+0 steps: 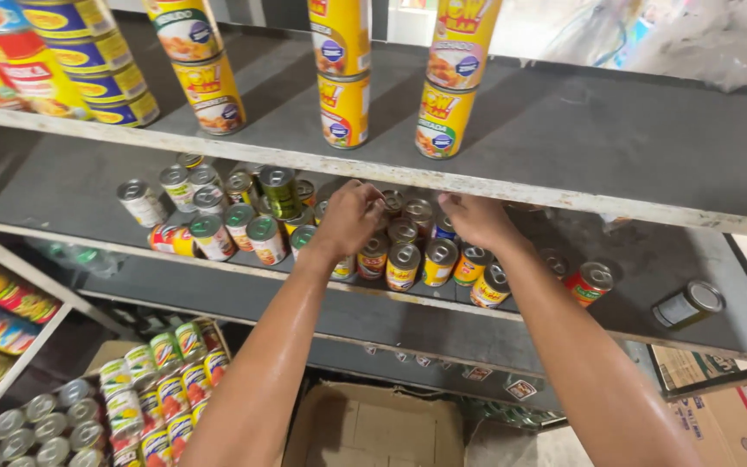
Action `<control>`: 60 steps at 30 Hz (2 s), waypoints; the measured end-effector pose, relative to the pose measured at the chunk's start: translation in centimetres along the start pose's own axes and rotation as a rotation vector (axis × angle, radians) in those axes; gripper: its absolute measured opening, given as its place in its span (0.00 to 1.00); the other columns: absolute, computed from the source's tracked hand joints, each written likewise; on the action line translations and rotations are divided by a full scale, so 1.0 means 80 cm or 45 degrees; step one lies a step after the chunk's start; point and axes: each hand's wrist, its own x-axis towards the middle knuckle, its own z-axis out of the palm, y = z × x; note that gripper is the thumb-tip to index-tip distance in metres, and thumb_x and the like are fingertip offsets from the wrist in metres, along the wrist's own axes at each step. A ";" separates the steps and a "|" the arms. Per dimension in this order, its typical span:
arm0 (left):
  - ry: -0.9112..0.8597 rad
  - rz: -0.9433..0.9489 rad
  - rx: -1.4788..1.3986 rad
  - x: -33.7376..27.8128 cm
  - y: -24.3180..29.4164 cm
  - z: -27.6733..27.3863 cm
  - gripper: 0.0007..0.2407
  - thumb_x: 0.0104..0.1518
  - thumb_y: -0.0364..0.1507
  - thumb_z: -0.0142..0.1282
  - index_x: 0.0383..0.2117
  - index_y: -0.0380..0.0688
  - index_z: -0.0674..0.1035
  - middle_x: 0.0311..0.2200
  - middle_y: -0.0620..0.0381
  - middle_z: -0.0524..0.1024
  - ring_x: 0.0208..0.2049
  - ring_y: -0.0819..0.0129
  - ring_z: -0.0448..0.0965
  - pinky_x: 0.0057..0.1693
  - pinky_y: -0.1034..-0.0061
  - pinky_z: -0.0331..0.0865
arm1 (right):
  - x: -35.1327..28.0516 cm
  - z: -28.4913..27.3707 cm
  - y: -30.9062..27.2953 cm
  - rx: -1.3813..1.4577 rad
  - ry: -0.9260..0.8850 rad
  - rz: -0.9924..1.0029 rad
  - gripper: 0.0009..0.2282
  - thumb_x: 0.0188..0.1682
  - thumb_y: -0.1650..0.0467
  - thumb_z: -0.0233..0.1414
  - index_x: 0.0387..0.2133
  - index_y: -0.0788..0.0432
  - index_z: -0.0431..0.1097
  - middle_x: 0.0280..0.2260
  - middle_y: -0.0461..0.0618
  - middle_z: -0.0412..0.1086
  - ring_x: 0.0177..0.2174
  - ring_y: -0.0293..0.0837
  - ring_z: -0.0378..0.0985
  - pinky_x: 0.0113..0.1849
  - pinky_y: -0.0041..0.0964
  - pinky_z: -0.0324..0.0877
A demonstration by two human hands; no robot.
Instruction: Organizing and restocking canned goods on store shelves.
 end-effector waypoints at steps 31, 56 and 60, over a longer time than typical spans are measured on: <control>-0.429 -0.378 0.297 -0.016 0.053 0.010 0.24 0.44 0.32 0.64 0.50 0.45 0.73 0.51 0.51 0.76 0.56 0.51 0.71 0.58 0.47 0.59 | -0.067 0.035 -0.144 -0.471 -0.066 0.256 0.23 0.40 0.66 0.62 0.49 0.57 0.67 0.45 0.56 0.75 0.54 0.59 0.69 0.50 0.67 0.58; -0.408 -0.609 -0.328 -0.031 0.023 0.015 0.30 0.62 0.54 0.24 0.69 0.59 0.61 0.62 0.56 0.69 0.65 0.57 0.60 0.68 0.58 0.40 | -0.030 0.040 -0.155 -0.291 -0.128 0.615 0.11 0.51 0.59 0.53 0.45 0.42 0.75 0.48 0.48 0.74 0.55 0.53 0.70 0.55 0.68 0.53; -0.412 -0.571 -0.249 -0.034 0.022 0.020 0.31 0.61 0.54 0.24 0.69 0.57 0.59 0.66 0.56 0.65 0.67 0.54 0.56 0.67 0.54 0.39 | -0.033 0.058 -0.139 -0.513 -0.095 0.378 0.09 0.51 0.64 0.53 0.43 0.46 0.76 0.45 0.49 0.76 0.55 0.56 0.69 0.53 0.70 0.54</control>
